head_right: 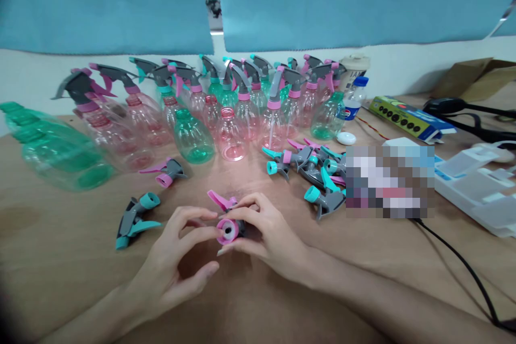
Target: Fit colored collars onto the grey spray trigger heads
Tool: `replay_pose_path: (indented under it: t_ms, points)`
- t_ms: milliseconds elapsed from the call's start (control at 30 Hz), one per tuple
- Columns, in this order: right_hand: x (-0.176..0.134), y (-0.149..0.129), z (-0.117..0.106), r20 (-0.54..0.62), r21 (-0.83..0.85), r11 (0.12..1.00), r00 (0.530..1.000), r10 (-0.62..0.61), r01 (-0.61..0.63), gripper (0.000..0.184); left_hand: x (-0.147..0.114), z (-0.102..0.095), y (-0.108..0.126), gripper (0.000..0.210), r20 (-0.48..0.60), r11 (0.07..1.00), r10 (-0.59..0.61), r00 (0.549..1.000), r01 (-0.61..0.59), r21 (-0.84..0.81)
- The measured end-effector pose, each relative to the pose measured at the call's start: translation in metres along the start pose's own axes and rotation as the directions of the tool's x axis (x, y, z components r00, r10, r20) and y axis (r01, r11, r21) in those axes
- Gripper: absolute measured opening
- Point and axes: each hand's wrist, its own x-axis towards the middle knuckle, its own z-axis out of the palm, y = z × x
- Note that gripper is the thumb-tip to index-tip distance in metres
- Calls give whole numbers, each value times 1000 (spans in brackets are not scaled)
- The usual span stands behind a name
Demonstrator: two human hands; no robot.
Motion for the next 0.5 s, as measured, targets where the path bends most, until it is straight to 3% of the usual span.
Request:
replay_pose_path:
  t_ms: [233, 500]
  points:
    - [2, 5, -6, -50, -75, 997, 999, -19, 15, 28, -4, -1, 1, 21, -73, 998, -39, 997, 42, 36]
    - [12, 20, -31, -324, -75, 993, 944, 58, -86, 23, -5, 0, -5, 14, -73, 988, -151, 986, 149, -38]
